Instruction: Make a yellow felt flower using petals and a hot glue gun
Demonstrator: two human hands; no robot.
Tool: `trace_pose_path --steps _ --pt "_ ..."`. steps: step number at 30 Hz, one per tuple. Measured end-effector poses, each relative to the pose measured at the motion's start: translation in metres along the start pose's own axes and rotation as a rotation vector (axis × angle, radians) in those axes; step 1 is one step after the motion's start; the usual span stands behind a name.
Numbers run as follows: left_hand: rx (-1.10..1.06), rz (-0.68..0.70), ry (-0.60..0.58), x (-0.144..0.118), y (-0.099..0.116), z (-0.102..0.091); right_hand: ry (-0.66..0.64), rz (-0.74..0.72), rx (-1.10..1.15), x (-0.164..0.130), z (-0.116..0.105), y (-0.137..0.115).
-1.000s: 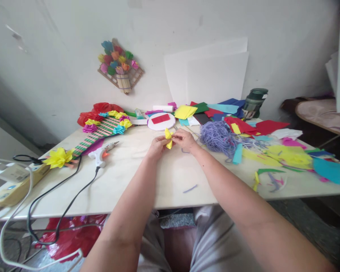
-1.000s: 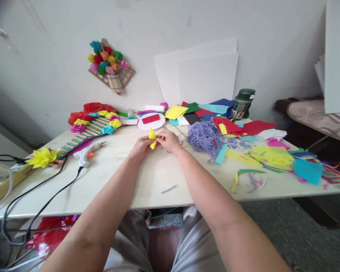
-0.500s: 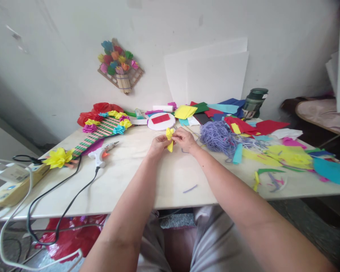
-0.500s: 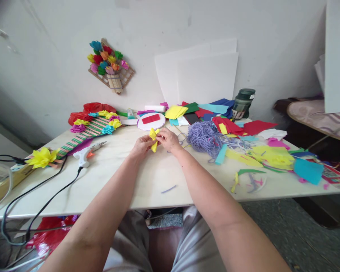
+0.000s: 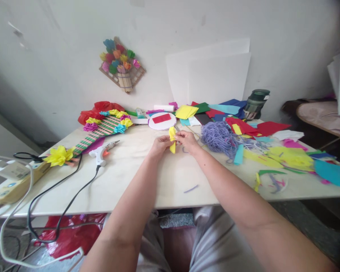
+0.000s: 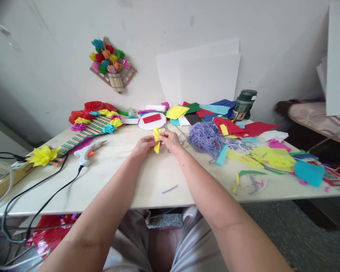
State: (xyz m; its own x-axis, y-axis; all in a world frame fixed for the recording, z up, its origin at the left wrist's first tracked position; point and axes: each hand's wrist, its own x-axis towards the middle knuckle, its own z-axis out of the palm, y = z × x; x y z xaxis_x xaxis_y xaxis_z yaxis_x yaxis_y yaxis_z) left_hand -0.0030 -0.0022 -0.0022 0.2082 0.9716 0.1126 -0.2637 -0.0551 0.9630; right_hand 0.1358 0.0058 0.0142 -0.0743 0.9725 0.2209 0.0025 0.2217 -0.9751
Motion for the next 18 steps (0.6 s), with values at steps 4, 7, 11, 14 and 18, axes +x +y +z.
trace_pose_path --steps 4,7,11,14,18 --pt "-0.024 0.003 -0.031 0.002 -0.002 -0.001 -0.002 -0.003 0.016 -0.002 0.000 -0.003" --pt "-0.029 0.002 -0.035 0.002 -0.002 -0.002 -0.014 -0.022 -0.006 -0.002 -0.001 -0.003" --pt "0.000 0.006 0.002 0.000 0.000 -0.001 -0.016 -0.046 -0.074 0.000 -0.001 0.002" --pt "0.043 0.011 0.081 -0.001 0.004 0.000 0.020 -0.094 -0.109 0.003 -0.003 0.006" --pt "0.109 0.082 0.181 0.000 0.005 -0.002 -0.002 -0.013 -0.085 0.002 -0.003 0.006"
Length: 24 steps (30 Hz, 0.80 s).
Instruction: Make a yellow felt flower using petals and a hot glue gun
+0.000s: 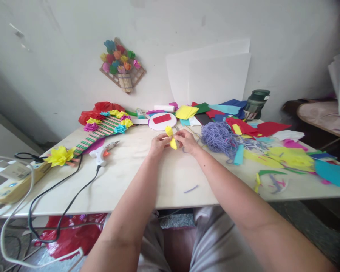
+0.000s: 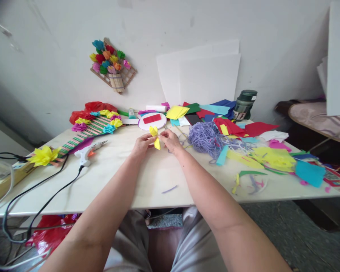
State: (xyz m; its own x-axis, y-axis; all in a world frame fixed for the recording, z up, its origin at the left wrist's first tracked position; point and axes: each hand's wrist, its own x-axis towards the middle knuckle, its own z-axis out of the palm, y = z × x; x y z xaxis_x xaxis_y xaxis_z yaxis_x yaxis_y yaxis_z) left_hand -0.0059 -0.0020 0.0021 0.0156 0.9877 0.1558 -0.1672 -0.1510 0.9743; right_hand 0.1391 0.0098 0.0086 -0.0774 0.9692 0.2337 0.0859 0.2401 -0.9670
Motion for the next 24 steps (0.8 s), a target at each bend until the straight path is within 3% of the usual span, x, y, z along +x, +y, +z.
trace_pose_path --steps 6,11,18,24 --pt "0.059 0.135 0.008 0.002 -0.002 -0.002 -0.167 0.145 0.087 -0.006 0.001 -0.005" --pt "0.102 0.165 0.014 0.005 -0.004 -0.001 -0.153 0.151 0.124 -0.006 0.003 -0.006" --pt "0.269 0.353 0.169 0.011 -0.009 -0.003 -0.137 0.090 0.047 -0.007 0.006 -0.007" --pt "0.212 0.389 0.182 0.008 -0.007 -0.001 -0.283 0.166 0.109 -0.008 0.007 -0.003"
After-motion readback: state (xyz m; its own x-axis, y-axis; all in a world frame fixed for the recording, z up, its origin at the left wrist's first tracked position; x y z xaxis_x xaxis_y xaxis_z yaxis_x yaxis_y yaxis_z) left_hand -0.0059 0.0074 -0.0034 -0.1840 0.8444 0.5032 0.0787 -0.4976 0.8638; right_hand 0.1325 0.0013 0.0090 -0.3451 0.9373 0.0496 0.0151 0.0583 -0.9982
